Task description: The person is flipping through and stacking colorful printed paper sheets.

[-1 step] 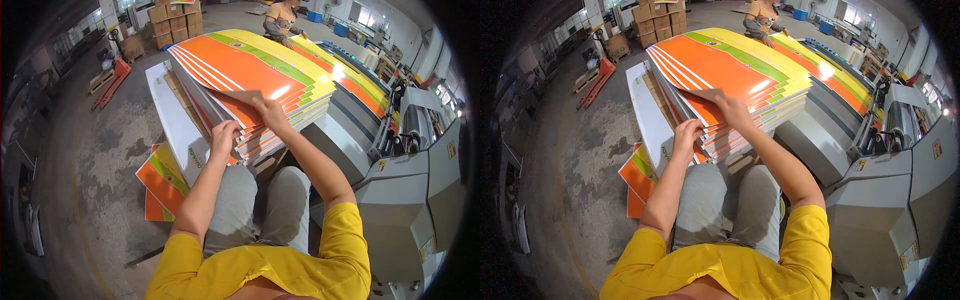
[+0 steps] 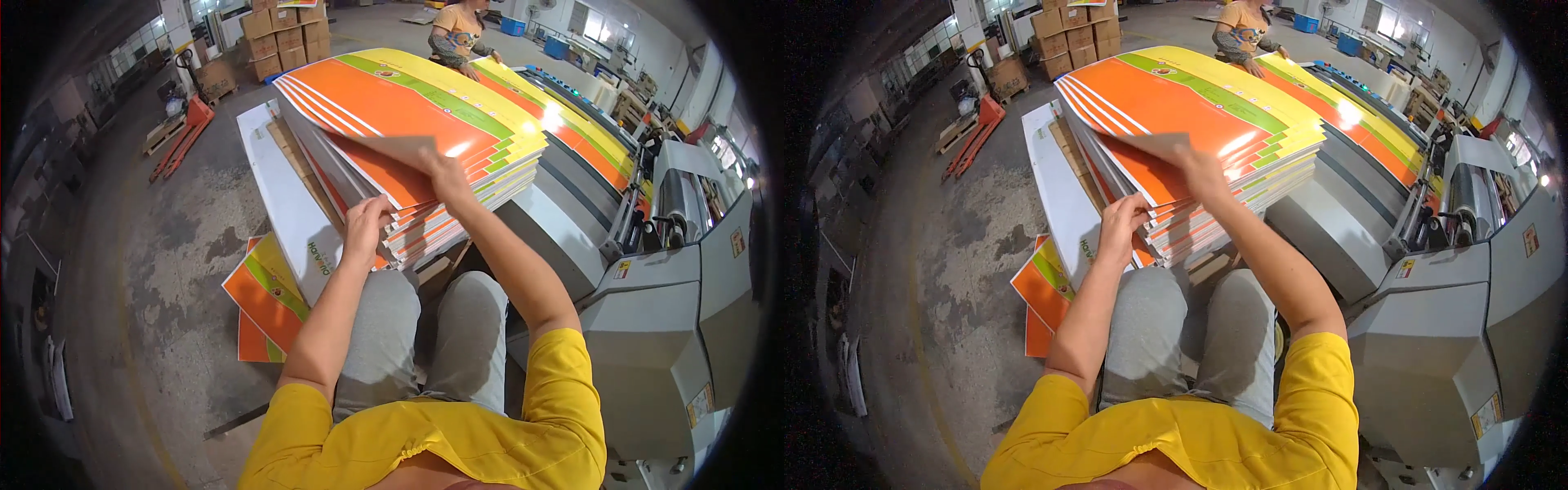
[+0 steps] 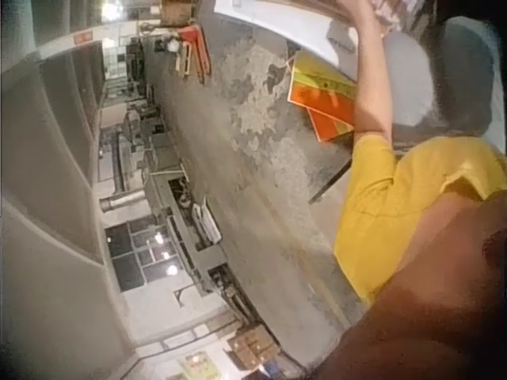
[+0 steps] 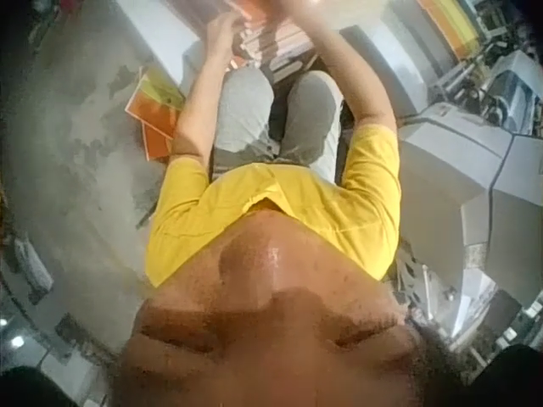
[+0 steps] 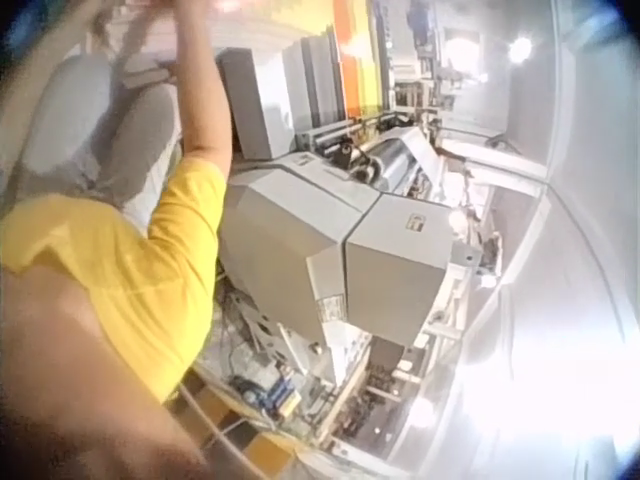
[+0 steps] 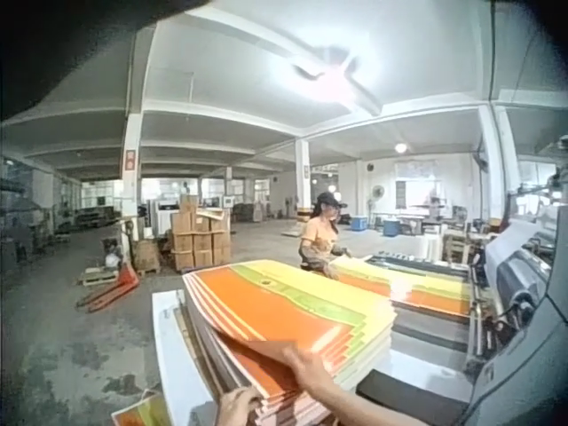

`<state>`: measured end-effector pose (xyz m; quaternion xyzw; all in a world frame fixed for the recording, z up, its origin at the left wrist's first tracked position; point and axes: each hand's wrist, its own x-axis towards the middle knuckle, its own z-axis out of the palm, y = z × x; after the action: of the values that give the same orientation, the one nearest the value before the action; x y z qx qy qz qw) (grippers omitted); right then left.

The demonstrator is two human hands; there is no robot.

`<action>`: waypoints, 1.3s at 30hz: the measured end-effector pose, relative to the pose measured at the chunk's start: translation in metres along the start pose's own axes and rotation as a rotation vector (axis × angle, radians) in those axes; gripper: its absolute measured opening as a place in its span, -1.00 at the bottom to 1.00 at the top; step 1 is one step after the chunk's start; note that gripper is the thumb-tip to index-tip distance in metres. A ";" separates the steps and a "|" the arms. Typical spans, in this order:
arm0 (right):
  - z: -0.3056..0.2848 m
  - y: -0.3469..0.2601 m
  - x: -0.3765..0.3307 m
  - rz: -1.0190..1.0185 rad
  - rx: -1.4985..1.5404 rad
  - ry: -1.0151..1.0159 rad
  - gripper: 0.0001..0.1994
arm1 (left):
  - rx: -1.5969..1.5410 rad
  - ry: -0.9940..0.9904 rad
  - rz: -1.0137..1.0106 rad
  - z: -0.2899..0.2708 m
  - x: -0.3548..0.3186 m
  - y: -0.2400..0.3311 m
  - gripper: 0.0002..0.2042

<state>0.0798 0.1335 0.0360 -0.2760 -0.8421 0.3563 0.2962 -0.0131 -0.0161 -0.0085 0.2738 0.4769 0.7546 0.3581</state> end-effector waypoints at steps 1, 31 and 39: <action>-0.008 -0.004 0.008 0.140 0.428 0.090 -0.62 | -0.015 0.010 -0.002 0.001 -0.002 0.001 -0.88; 0.011 0.000 -0.014 -0.043 0.149 0.013 -0.59 | 0.255 0.004 0.050 -0.002 0.007 -0.002 -0.70; 0.013 -0.004 -0.022 -0.608 -0.169 0.190 -0.80 | 0.299 0.013 0.066 -0.005 0.008 -0.009 -0.78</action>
<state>0.0843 0.1100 0.0251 -0.0675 -0.8811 0.1532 0.4423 -0.0187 -0.0095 -0.0183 0.3346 0.5771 0.6882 0.2852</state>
